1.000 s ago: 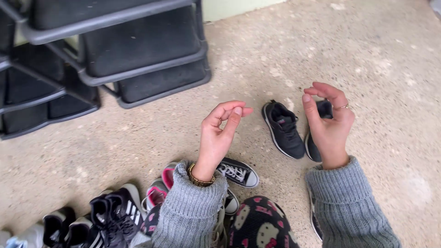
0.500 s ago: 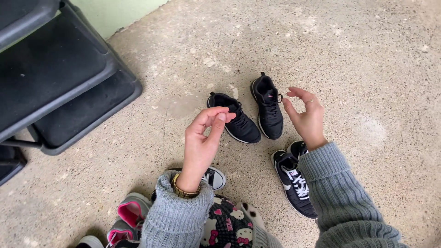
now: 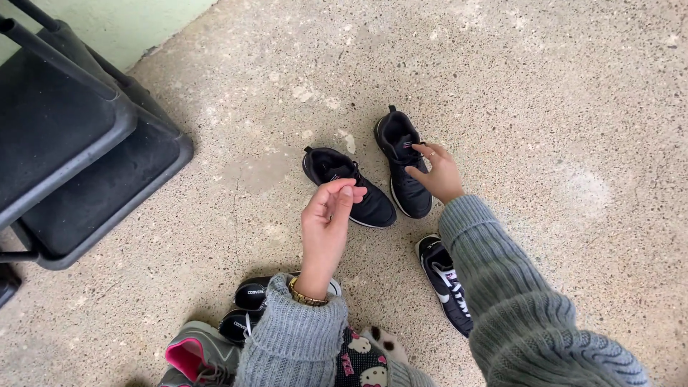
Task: The person picks up shoes scattered on the floor, pairs them, and places the pairs onto the shelves of two black shoe racks, working through the shoes one pair at a time and arranging them on different shelf levels.
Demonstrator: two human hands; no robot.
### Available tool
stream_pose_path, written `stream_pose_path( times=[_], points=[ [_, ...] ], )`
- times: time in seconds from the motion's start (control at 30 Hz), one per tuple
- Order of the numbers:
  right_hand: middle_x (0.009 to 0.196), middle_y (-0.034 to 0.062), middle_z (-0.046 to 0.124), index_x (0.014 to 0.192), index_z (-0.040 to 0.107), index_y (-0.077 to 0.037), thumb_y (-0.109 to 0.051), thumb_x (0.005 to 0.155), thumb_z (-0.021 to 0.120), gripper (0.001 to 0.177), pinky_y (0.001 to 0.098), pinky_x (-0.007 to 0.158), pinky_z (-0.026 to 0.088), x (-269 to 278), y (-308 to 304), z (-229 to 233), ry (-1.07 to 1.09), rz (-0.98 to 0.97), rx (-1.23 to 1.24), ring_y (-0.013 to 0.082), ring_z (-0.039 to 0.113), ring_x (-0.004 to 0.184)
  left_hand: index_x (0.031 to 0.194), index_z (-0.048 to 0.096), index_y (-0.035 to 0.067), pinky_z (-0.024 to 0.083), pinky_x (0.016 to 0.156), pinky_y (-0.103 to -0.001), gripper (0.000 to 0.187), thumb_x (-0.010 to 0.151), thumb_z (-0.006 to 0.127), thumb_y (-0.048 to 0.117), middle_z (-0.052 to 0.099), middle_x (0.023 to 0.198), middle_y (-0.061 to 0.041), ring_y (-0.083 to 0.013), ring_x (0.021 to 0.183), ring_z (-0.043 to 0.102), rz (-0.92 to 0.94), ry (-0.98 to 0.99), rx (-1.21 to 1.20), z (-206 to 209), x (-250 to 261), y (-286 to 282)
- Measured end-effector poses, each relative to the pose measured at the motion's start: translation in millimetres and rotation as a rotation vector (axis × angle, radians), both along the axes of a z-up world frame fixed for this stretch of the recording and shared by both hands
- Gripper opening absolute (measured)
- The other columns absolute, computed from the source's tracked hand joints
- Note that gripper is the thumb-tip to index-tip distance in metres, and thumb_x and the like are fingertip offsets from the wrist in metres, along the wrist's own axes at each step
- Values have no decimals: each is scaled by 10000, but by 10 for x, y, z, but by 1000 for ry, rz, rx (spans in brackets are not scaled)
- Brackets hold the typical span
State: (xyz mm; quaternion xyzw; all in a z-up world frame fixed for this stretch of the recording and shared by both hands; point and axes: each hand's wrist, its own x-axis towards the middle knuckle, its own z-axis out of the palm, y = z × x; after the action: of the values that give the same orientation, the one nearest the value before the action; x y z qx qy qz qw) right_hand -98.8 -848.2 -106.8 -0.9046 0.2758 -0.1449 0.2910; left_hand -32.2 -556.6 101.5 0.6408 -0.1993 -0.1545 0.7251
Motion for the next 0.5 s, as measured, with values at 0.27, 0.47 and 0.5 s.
stream_pose_path(
  times=[0.27,0.47,0.5],
  points=[
    [1559,170,359,1327,630,-353,-521,807,844,587,529,1192,360,348,-38,-652,118,-66,170,428,385,1464,1106,717,75,559,837,-285,147,1036,591,106,783,963,-126,-148,876,720,17,-32,63,-154,162,-68],
    [1625,206,250,1138,707,-172,-321,908,813,294,553,1189,375,403,186,-539,77,-136,194,472,319,1490,1099,726,80,571,816,-272,143,1029,604,108,786,954,-123,-142,866,724,1,-41,75,-114,138,-93],
    [1632,196,238,1097,712,-144,-293,912,811,257,532,1202,379,397,199,-583,74,-151,200,471,326,1487,1102,728,84,571,808,-261,144,1029,607,113,788,955,-120,-138,868,728,-8,-40,81,-106,127,-90]
  ],
)
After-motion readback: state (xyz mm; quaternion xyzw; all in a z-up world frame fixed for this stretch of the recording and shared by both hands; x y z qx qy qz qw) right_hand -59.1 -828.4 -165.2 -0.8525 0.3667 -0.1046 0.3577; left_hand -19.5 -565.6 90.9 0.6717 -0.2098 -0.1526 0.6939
